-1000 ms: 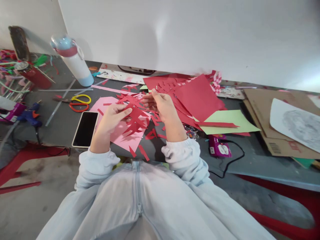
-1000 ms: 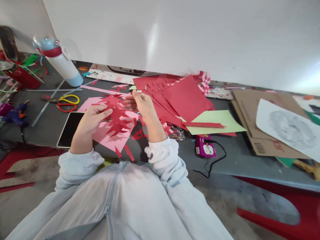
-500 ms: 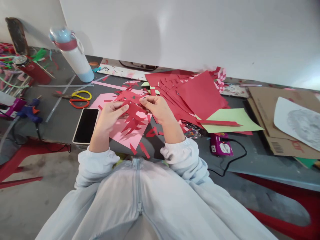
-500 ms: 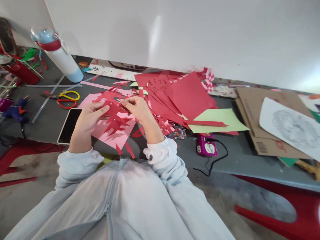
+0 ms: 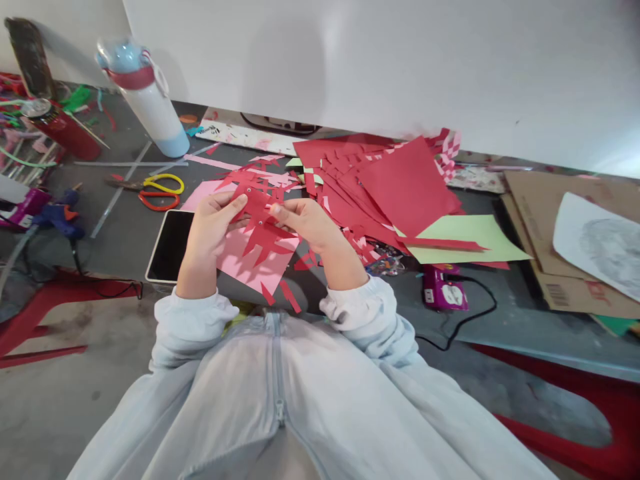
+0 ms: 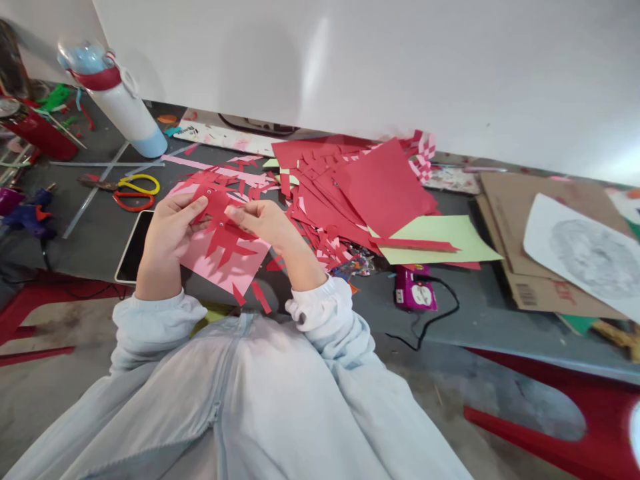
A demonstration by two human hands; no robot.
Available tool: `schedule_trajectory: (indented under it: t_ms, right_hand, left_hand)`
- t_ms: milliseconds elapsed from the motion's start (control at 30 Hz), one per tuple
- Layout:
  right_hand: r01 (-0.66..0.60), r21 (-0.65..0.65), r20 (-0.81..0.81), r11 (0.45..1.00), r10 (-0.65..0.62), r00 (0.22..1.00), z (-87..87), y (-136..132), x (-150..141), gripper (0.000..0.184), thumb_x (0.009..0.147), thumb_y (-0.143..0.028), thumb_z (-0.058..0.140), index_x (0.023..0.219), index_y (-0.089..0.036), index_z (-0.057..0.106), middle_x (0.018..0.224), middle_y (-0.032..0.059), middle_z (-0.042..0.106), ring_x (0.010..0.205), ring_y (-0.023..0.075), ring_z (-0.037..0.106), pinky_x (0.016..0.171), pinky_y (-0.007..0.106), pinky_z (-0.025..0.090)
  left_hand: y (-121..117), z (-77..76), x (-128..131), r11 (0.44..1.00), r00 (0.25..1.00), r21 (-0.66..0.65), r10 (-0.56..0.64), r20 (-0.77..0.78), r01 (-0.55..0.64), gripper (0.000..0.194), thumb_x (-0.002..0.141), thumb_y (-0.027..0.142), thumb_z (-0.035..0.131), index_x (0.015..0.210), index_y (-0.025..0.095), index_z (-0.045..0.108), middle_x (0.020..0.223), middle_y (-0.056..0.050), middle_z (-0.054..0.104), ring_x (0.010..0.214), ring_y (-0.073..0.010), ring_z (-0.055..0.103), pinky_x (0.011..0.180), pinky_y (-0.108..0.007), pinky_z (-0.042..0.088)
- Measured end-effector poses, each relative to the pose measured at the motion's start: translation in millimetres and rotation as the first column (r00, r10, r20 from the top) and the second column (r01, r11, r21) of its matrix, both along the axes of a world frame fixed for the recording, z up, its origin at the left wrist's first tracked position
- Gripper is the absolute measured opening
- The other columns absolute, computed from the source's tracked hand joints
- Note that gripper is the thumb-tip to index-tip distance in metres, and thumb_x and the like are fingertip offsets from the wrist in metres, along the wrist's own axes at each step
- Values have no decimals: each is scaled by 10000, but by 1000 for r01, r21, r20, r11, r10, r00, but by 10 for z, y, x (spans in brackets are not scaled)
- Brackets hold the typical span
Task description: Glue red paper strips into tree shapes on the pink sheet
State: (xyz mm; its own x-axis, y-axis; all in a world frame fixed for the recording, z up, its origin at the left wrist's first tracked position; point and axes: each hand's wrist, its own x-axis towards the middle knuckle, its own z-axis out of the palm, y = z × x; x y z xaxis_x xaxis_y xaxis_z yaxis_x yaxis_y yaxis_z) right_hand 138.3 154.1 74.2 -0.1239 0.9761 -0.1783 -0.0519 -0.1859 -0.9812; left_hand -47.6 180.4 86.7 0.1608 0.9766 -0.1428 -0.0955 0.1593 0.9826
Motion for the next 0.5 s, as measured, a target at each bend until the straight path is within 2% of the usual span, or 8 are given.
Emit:
schedule_trajectory:
  t_ms: [67, 133, 300, 500]
  right_hand:
    - [-29, 60, 92, 998, 24, 995, 16, -10, 7, 505, 571, -628, 874, 701, -166, 716, 649, 2, 666, 582, 101, 541, 555, 230, 444]
    - [-20, 91, 129, 996, 8, 992, 27, -12, 15, 479, 583, -588, 878, 697, -150, 720, 629, -4, 646, 579, 96, 518, 567, 235, 428]
    - [9, 78, 159, 997, -22, 987, 29, -32, 72, 411, 628, -550, 828, 656, -156, 712, 590, 1, 630, 562, 103, 523, 563, 248, 432]
    - [58, 63, 200, 996, -69, 977, 17, -98, 266, 284, 674, -438, 801, 663, -162, 733, 647, 50, 718, 588, 126, 596, 615, 269, 495]
  left_hand:
    - [-2, 2, 7, 1000, 1000, -3, 15, -19, -15, 308, 679, 456, 837, 740, 187, 700, 632, 20, 670, 615, -123, 675, 581, -205, 564]
    - [-4, 2, 14, 1000, 999, -1, 31, -26, -32, 274, 697, 427, 821, 716, 190, 685, 602, 29, 644, 606, -123, 673, 581, -204, 567]
    - [25, 6, -2, 996, 996, 21, 86, 11, -86, 204, 717, 349, 810, 684, 189, 687, 615, 36, 646, 559, -86, 638, 581, -181, 569]
    - [113, 20, -84, 981, 981, 35, 187, 41, -188, 111, 763, 255, 778, 709, 192, 703, 636, 45, 657, 518, -51, 607, 545, -145, 548]
